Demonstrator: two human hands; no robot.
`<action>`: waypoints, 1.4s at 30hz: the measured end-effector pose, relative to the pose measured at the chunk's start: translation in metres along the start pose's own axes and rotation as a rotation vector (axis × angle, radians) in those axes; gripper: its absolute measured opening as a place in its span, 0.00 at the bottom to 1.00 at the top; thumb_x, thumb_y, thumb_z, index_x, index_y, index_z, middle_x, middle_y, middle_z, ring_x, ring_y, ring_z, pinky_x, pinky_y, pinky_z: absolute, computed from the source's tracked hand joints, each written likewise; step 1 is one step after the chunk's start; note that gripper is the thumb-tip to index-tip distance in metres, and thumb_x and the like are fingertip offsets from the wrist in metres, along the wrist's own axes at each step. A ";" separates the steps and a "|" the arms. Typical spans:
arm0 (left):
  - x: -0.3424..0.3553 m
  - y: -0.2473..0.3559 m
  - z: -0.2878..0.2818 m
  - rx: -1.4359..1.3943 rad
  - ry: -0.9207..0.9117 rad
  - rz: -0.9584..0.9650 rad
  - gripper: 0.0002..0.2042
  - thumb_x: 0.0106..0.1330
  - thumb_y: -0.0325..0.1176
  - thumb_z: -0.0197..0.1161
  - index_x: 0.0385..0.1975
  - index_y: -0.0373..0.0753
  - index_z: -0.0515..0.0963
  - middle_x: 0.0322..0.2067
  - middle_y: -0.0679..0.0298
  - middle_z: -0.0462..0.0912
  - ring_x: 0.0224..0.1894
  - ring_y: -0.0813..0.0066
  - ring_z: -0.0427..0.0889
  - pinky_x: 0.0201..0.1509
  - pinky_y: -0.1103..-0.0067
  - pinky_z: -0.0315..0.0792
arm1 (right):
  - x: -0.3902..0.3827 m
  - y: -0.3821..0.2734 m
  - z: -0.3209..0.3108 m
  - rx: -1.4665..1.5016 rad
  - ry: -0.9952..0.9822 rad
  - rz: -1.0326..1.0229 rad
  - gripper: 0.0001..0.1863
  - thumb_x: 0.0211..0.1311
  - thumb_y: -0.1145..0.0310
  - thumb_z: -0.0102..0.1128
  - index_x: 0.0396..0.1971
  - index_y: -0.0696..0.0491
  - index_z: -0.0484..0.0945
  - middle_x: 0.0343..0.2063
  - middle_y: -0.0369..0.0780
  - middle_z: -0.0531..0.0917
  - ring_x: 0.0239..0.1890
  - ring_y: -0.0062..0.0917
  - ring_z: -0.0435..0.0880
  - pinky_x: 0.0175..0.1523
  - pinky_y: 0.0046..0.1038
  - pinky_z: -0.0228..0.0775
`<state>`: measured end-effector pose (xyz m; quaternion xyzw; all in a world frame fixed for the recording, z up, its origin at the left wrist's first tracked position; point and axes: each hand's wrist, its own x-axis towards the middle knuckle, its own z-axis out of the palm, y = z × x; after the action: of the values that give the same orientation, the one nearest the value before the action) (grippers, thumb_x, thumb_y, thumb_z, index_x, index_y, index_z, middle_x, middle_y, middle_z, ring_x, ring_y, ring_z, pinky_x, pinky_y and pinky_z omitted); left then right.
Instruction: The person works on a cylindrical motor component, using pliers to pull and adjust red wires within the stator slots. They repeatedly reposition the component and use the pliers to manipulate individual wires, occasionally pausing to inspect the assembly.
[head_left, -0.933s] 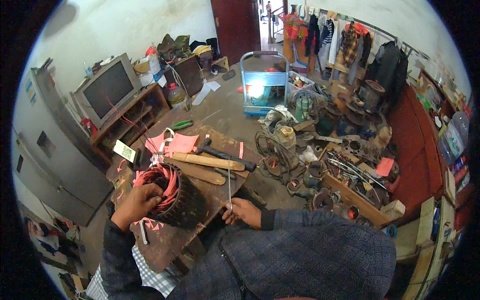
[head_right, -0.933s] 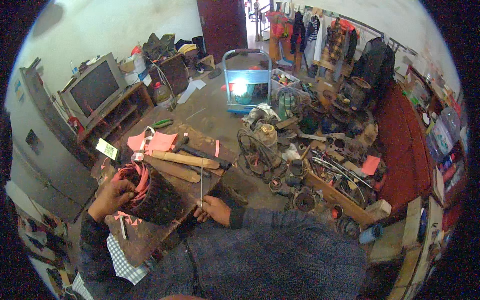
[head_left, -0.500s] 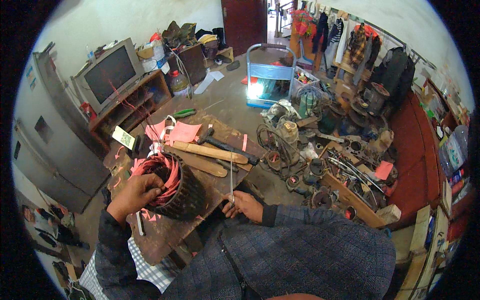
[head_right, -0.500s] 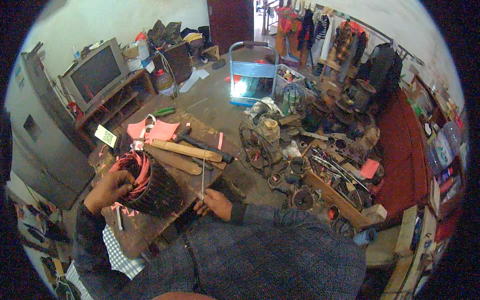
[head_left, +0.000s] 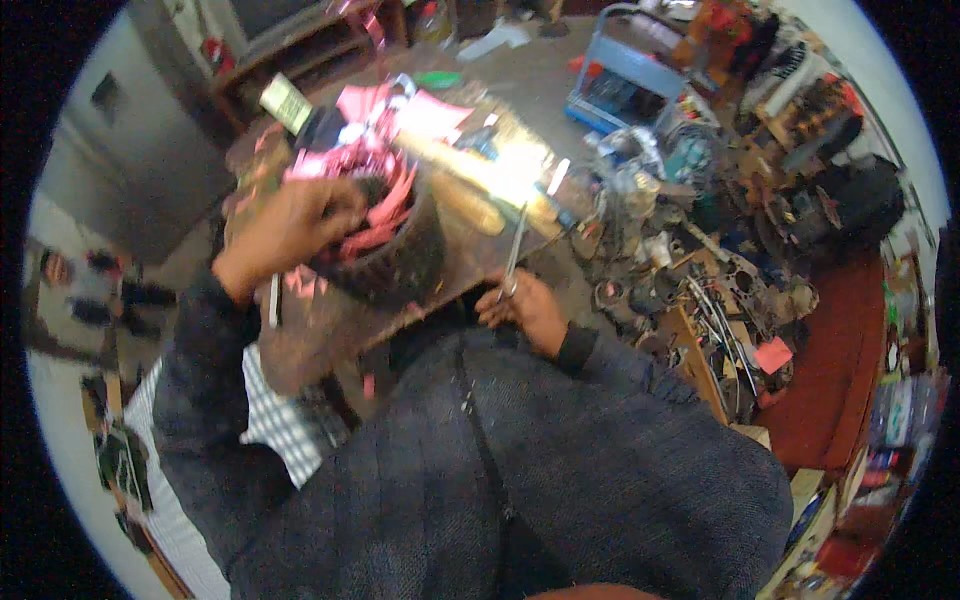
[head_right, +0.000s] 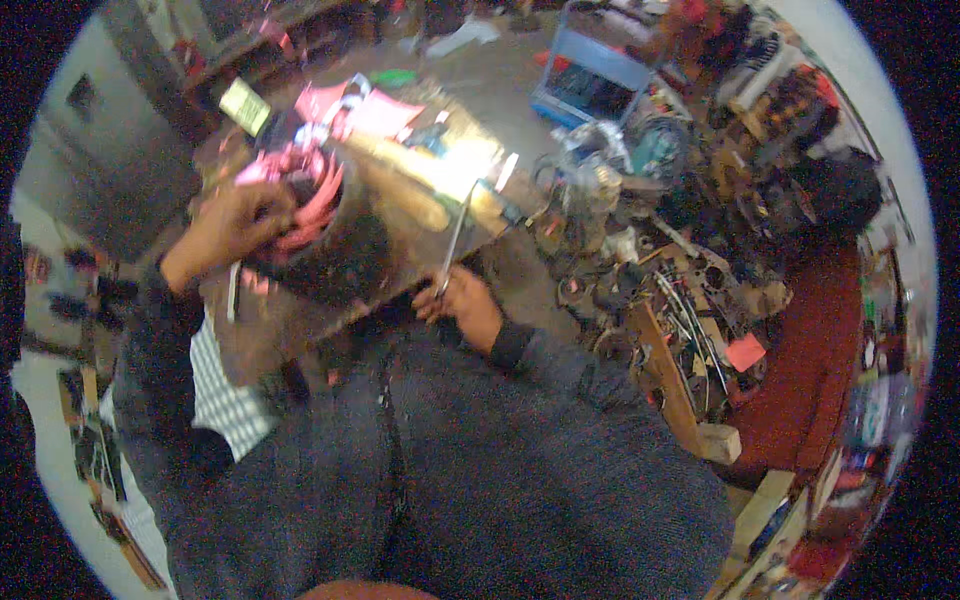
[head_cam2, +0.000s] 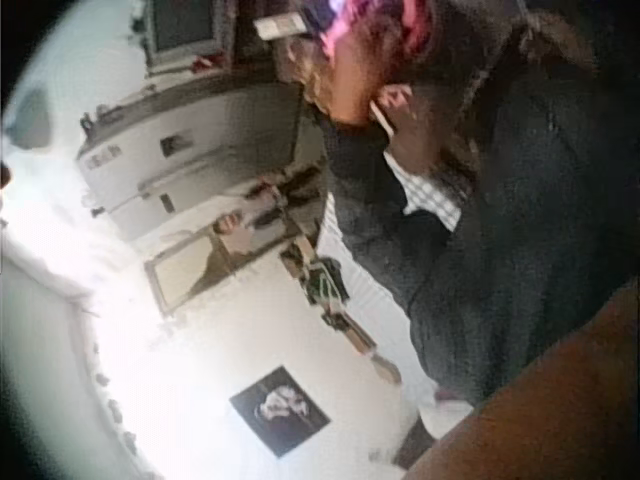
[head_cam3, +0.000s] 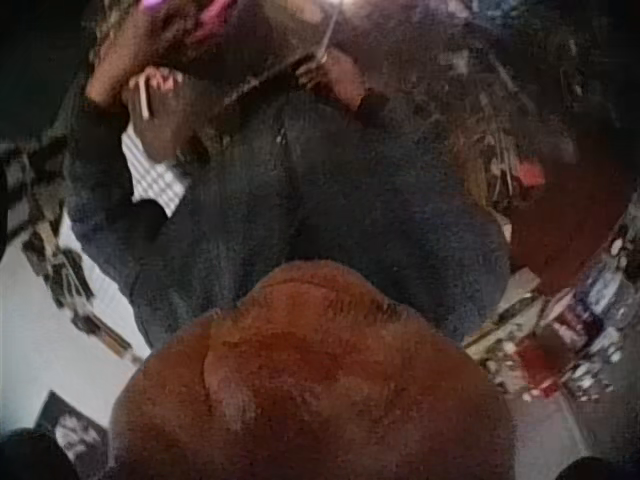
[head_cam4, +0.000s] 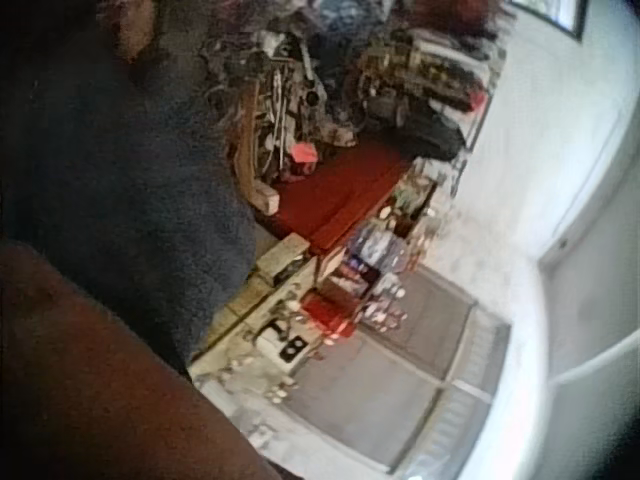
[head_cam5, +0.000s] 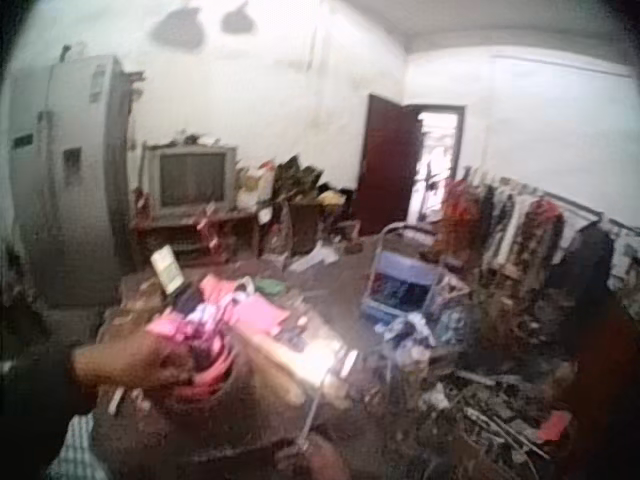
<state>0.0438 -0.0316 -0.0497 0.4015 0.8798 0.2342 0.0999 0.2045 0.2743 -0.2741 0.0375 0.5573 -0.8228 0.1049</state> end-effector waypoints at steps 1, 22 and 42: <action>0.000 -0.001 0.001 0.017 0.043 0.065 0.07 0.69 0.32 0.64 0.36 0.35 0.80 0.32 0.63 0.82 0.36 0.74 0.79 0.43 0.72 0.75 | -0.002 -0.001 -0.002 0.003 -0.043 -0.054 0.26 0.82 0.50 0.48 0.61 0.59 0.70 0.42 0.49 0.86 0.40 0.33 0.88 0.46 0.33 0.82; -0.029 0.014 -0.009 -0.417 0.669 -0.123 0.03 0.70 0.20 0.63 0.40 0.33 0.78 0.30 0.77 0.73 0.32 0.91 0.69 0.38 0.88 0.66 | 0.009 -0.005 -0.002 -0.039 0.004 -0.134 0.31 0.81 0.46 0.46 0.63 0.61 0.67 0.42 0.48 0.87 0.40 0.30 0.87 0.48 0.31 0.80; 0.010 0.009 0.015 -0.316 0.291 0.011 0.09 0.70 0.34 0.67 0.42 0.36 0.80 0.34 0.72 0.80 0.38 0.86 0.76 0.47 0.83 0.73 | 0.005 -0.016 0.002 -0.276 -0.042 -0.234 0.31 0.80 0.46 0.49 0.62 0.61 0.66 0.43 0.48 0.87 0.42 0.30 0.87 0.50 0.31 0.79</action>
<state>0.0485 -0.0139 -0.0587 0.3478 0.8350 0.4250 0.0324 0.1965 0.2772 -0.2600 -0.0598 0.6632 -0.7457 0.0243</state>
